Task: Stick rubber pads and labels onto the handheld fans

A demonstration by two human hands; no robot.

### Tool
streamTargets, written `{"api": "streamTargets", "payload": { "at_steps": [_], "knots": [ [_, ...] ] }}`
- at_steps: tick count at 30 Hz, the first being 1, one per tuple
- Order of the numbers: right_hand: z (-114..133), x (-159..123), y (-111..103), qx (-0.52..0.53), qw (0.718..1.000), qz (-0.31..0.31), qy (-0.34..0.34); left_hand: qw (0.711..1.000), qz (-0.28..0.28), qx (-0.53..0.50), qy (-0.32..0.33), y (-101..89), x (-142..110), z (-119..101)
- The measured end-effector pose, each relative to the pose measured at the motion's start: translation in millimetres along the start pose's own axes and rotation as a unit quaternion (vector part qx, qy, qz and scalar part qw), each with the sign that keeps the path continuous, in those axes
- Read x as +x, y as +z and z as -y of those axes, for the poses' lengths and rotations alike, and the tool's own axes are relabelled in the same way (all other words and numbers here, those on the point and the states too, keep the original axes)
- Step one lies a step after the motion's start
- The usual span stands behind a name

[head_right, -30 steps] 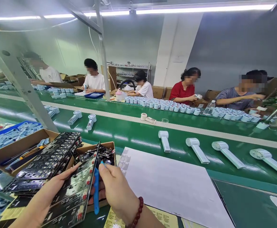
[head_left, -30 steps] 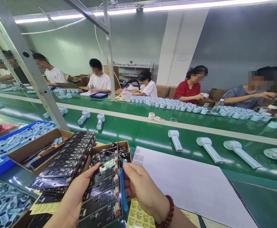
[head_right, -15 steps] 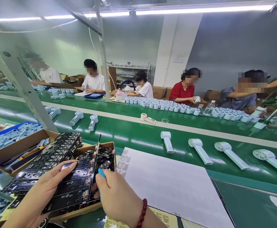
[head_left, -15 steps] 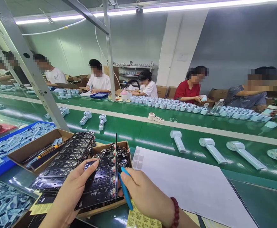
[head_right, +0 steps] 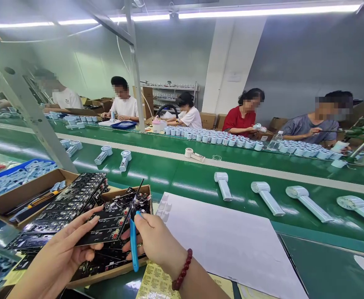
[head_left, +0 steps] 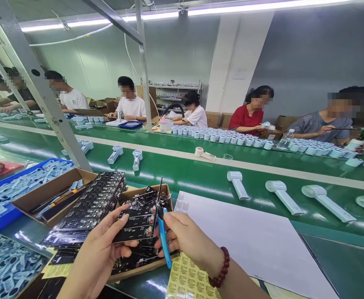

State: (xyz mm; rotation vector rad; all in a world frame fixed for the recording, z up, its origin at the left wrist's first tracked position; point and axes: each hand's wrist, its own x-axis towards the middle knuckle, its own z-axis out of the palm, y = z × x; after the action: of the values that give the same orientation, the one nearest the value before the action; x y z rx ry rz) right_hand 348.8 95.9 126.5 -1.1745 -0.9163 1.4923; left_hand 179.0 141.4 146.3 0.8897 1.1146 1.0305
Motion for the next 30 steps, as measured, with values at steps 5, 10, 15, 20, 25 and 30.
{"api": "streamTargets", "payload": {
  "at_steps": [5,10,15,20,25,30],
  "knots": [
    [-2.5,-22.7,0.5,-0.087,0.995,0.042,-0.004,0.998,-0.011,0.017,0.059,-4.3,5.1,14.1],
    [-8.2,-39.2,5.9,-0.184,0.983,-0.021,-0.010,0.997,-0.014,0.020,0.073,0.3,-3.5,13.2],
    [-10.8,-35.0,13.3,-0.012,1.000,0.001,0.004,0.994,-0.046,-0.092,-0.031,9.5,-5.6,7.2],
    [-13.5,-30.8,15.0,0.130,0.990,0.017,-0.047,0.995,-0.062,-0.070,-0.047,19.7,6.6,1.5],
    [-12.7,-46.3,12.8,-0.134,0.986,-0.025,-0.099,0.985,0.047,0.153,0.060,20.4,15.9,-14.6],
    [-31.7,-44.0,21.9,-0.433,0.893,0.022,-0.119,0.947,0.056,0.291,0.125,3.5,2.1,-15.6]
  ]
}}
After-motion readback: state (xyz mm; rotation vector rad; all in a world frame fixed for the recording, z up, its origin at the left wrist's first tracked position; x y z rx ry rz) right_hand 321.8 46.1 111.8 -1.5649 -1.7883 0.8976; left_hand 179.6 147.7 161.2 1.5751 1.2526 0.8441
